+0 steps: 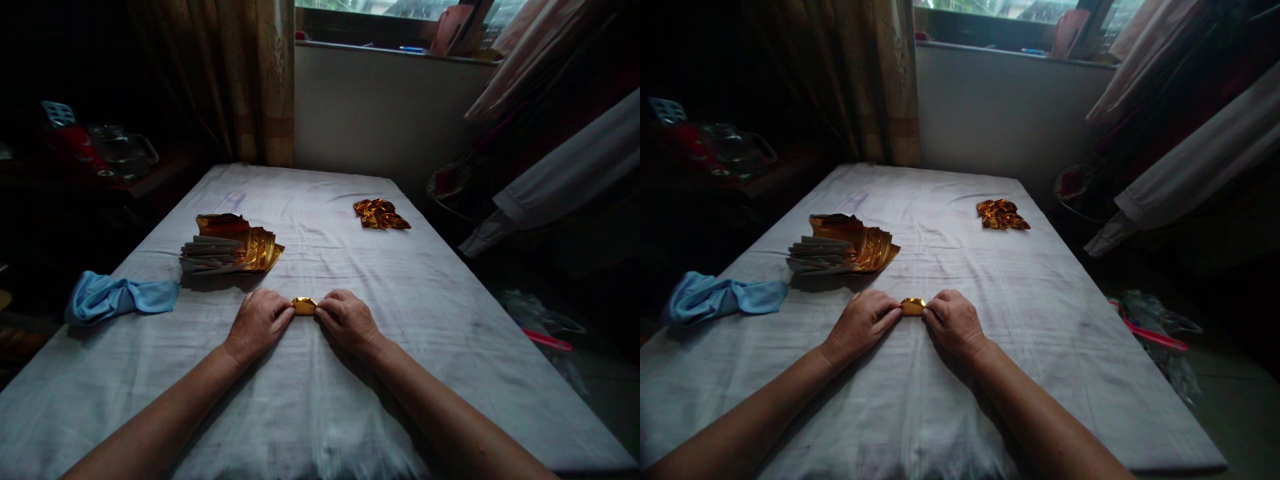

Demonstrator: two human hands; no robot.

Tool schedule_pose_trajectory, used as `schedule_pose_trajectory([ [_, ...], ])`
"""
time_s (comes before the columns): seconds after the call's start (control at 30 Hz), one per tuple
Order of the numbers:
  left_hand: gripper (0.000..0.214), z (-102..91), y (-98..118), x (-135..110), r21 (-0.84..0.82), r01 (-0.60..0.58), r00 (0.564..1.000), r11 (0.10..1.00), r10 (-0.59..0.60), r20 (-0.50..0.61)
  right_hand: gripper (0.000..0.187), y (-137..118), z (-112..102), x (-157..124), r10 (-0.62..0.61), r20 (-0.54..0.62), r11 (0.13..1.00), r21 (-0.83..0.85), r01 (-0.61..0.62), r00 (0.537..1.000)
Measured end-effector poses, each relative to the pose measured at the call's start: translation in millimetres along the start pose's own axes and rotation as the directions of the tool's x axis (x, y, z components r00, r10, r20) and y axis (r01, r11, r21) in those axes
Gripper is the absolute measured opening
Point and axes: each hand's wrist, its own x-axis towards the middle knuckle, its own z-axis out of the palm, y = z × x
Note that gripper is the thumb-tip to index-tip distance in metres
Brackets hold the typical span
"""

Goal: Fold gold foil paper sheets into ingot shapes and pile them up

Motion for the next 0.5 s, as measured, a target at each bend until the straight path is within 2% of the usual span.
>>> schedule_pose_trajectory([
  [0.23,0.026,-3.1,4.1,-0.6,0.077,0.061,0.998,0.995,-0.062,0.018,0.019,-14.6,-6.7,4.3,0.126,0.086,0.987,-0.114,-0.116,0.988],
  [0.5,0.025,-1.4,8.2,6.0,0.263,0.045,0.999,0.964,-0.04,-0.021,0.024,-19.9,2.1,0.0,0.144,-0.058,0.967,-0.204,-0.153,0.988],
])
